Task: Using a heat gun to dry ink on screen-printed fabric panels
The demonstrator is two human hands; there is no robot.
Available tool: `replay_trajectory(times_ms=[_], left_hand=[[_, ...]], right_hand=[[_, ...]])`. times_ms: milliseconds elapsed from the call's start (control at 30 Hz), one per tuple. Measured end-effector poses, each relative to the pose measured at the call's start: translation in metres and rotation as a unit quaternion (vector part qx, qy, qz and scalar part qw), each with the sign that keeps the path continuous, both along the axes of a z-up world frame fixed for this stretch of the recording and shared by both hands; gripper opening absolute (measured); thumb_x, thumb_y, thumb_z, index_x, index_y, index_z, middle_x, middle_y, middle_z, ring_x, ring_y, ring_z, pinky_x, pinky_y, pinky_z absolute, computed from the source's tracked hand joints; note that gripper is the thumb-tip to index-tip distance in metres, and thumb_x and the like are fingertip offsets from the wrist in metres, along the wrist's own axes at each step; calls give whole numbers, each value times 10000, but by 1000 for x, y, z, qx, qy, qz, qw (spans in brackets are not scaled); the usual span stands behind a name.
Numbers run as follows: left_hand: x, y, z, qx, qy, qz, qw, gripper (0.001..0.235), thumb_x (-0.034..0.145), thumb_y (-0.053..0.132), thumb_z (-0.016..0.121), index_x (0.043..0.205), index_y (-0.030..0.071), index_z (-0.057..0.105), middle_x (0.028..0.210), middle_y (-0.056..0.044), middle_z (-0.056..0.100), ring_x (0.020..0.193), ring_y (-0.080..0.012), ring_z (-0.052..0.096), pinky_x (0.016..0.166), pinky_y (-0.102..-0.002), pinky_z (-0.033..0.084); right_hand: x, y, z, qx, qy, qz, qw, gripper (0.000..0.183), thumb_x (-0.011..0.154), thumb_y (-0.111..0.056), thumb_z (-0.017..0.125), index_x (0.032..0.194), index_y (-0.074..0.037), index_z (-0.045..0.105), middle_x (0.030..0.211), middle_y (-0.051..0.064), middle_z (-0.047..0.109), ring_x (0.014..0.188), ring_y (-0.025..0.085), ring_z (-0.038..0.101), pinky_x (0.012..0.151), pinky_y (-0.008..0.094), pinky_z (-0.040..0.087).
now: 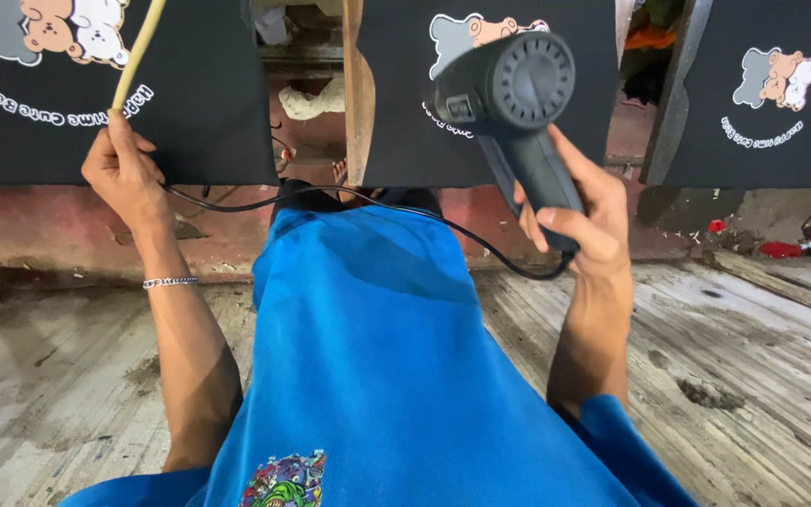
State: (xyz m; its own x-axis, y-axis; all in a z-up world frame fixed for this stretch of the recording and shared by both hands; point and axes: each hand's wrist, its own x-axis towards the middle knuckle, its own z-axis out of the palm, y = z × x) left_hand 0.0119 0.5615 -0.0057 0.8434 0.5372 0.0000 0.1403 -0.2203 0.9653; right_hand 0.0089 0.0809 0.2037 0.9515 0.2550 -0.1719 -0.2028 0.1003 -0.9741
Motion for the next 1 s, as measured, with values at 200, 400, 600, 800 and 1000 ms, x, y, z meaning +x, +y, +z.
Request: replay_trajectory(times_ms=[200, 400, 600, 800, 1000], left_hand=[[0, 3, -4, -1, 0, 5, 1000, 538, 1195, 351, 585, 751, 45, 574, 557, -14, 393, 456, -84, 347, 459, -259, 288], [0, 4, -5, -16, 3, 4, 1000, 534, 1179, 365, 609, 749, 52, 562, 562, -12, 389, 452, -78, 344, 442, -254, 273], [0, 5, -6, -11, -3, -4, 1000, 528, 1188, 342, 614, 753, 50, 548, 571, -9, 374, 456, -78, 331, 442, -252, 250], [-2, 7, -10, 2, -9, -15, 1000, 519, 1198, 350, 604, 783, 40, 576, 561, -13, 381, 465, -92, 354, 461, -263, 281], [-1, 5, -4, 3, 0, -6, 1000, 505, 1210, 299, 588, 774, 44, 573, 602, -29, 440, 469, -97, 364, 463, -254, 287]], right_hand=[[-26, -19, 0, -19, 6, 3, 1000, 785, 864, 7, 564, 1611, -6, 320, 965, 326, 602, 480, 219, 497, 549, 342, 452], [-10, 0, -6, 6, -8, 25, 1000, 802, 863, 13, 561, 1618, 8, 291, 965, 346, 584, 475, 231, 515, 555, 346, 476], [-20, -9, 1, -13, -4, 19, 1000, 798, 854, 32, 547, 1611, 27, 295, 972, 336, 584, 479, 225, 490, 565, 337, 477], [-43, -34, 3, -25, 23, -48, 998, 819, 833, 2, 556, 1610, 62, 301, 986, 322, 592, 478, 225, 508, 548, 342, 454], [-53, -51, -5, -14, 0, -65, 998, 789, 871, 15, 543, 1629, -25, 330, 1023, 340, 581, 470, 247, 503, 556, 327, 492]])
